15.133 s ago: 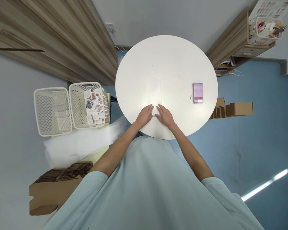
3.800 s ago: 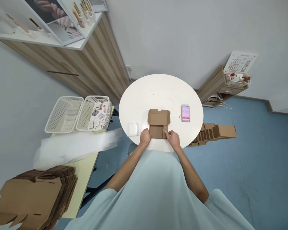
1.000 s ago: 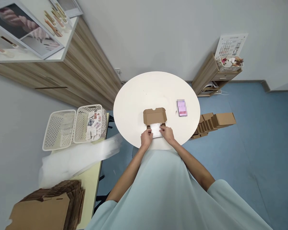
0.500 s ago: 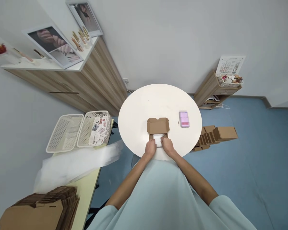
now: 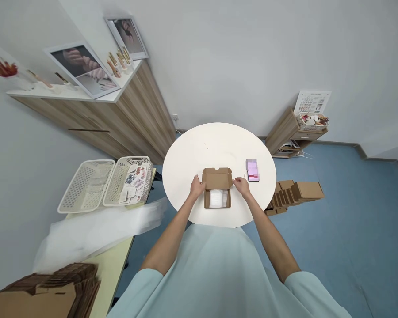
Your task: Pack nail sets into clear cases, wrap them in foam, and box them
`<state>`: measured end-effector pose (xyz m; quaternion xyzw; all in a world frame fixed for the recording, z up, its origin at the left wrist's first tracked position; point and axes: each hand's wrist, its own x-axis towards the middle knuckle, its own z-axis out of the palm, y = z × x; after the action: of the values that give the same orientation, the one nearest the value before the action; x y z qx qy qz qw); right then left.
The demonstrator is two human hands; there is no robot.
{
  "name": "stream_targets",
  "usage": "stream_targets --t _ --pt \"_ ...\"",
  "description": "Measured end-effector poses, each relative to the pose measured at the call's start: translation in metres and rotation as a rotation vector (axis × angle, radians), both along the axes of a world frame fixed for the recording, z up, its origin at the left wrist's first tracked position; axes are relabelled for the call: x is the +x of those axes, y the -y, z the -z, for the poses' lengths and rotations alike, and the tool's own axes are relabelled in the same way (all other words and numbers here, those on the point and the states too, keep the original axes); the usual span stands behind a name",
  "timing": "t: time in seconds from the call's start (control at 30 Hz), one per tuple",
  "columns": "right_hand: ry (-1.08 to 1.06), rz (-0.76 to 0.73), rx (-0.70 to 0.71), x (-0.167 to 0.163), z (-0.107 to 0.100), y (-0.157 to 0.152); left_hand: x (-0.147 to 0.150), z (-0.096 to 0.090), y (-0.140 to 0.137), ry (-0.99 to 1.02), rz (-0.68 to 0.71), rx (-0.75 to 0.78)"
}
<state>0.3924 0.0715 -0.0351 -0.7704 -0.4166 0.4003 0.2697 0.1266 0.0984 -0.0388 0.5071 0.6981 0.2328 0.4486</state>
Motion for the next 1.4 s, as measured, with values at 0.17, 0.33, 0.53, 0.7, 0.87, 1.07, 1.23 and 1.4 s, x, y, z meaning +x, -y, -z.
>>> stream_targets --t 0.17,0.33,0.53,0.7,0.87,1.07,1.23,1.4 --pt "-0.154 -0.032 -0.028 -0.014 0.007 -0.009 0.006 -0.007 -0.004 0.088 -0.023 -0.124" --pt "-0.261 -0.062 -0.026 -0.017 -0.004 -0.009 0.003 -0.013 -0.002 0.195 -0.025 -0.131" --pt "-0.262 -0.113 0.089 -0.015 -0.020 0.002 -0.008 -0.023 0.005 0.341 -0.022 -0.049" --pt "-0.219 -0.197 0.204 -0.016 -0.023 0.024 -0.010 -0.024 0.021 0.318 0.019 0.057" --pt "-0.110 -0.245 0.208 -0.017 -0.015 0.057 -0.007 -0.016 0.054 0.245 0.075 0.129" --pt "0.107 -0.465 0.216 -0.020 0.000 0.102 -0.007 -0.003 0.096 0.025 0.227 0.194" --pt "0.312 -0.546 0.229 -0.024 0.008 0.125 -0.014 0.007 0.116 -0.095 0.320 0.241" --pt "0.376 -0.474 0.129 -0.024 0.003 0.139 -0.019 0.008 0.128 -0.132 0.327 0.279"
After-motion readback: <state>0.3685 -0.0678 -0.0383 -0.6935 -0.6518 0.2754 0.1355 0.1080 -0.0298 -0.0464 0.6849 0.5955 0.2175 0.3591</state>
